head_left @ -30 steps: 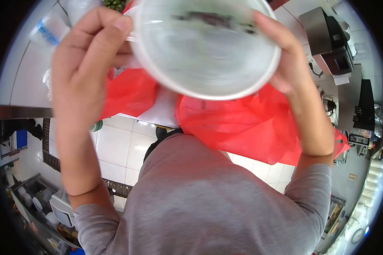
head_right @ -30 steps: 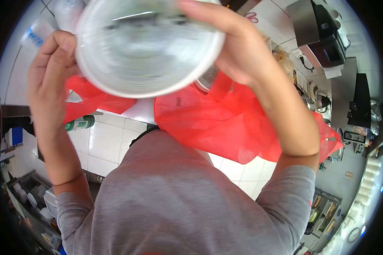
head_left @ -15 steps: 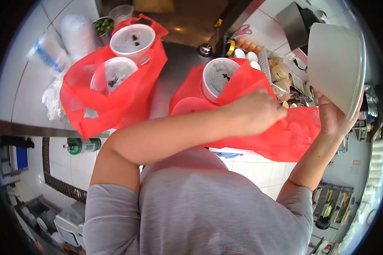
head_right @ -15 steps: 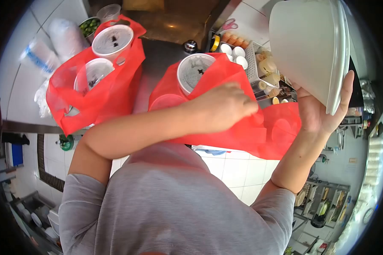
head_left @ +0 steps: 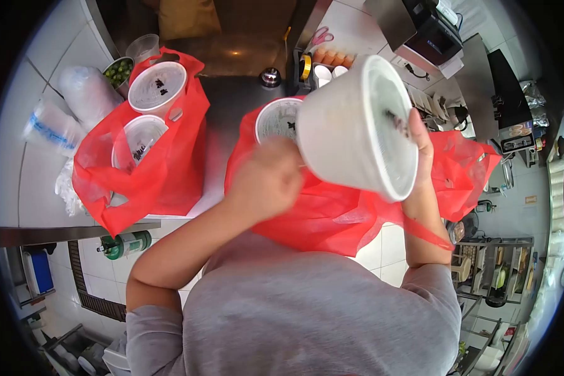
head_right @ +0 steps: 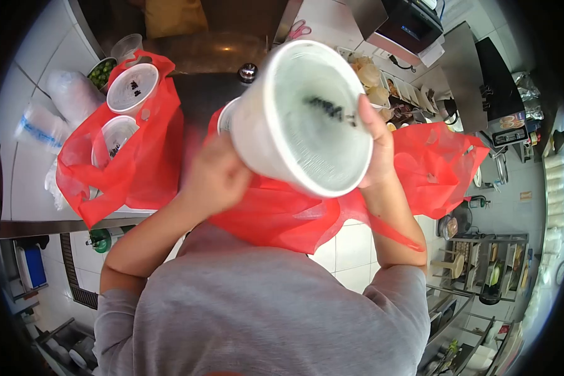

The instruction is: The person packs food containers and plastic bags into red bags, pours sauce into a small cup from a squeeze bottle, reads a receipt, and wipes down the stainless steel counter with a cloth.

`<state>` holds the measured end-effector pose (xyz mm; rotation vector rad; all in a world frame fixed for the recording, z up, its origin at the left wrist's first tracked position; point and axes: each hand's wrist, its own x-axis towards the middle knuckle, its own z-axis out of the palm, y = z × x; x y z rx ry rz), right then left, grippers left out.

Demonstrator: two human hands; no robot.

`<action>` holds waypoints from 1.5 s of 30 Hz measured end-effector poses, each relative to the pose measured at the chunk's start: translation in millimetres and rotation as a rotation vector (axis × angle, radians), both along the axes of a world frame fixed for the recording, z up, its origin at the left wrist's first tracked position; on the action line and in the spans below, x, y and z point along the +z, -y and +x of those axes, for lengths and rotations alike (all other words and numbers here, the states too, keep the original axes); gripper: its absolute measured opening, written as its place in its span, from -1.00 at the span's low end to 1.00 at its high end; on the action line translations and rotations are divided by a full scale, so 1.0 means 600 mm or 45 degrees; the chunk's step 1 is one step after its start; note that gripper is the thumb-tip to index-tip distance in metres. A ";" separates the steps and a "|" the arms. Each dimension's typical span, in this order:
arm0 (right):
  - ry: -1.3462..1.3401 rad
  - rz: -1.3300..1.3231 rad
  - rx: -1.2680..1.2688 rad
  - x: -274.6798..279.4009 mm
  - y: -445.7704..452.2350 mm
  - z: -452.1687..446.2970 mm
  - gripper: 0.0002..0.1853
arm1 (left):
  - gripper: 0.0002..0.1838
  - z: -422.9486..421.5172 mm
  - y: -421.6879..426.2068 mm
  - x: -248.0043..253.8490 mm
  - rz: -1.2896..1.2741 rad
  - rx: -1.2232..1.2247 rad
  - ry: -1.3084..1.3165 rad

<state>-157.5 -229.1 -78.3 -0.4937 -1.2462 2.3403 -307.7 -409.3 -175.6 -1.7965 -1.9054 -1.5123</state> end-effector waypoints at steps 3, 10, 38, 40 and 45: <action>-0.198 -0.154 0.008 0.012 -0.023 0.012 -0.55 | -0.69 -0.085 -0.021 -0.014 -0.398 0.421 0.425; -0.264 0.091 -0.513 0.029 -0.086 0.091 -0.50 | -0.84 -0.124 -0.027 -0.051 -0.503 0.152 0.997; -0.088 0.202 -0.300 -0.001 0.015 0.135 -0.37 | -0.78 0.006 -0.133 0.228 -0.047 -0.613 0.888; -0.309 -0.007 -0.442 -0.005 0.003 0.158 -0.40 | -0.80 -0.023 -0.119 0.167 -0.003 -0.649 0.791; -0.333 0.097 -0.448 0.008 -0.008 0.212 -0.30 | -0.38 0.065 -0.085 0.026 -0.366 -0.477 -0.420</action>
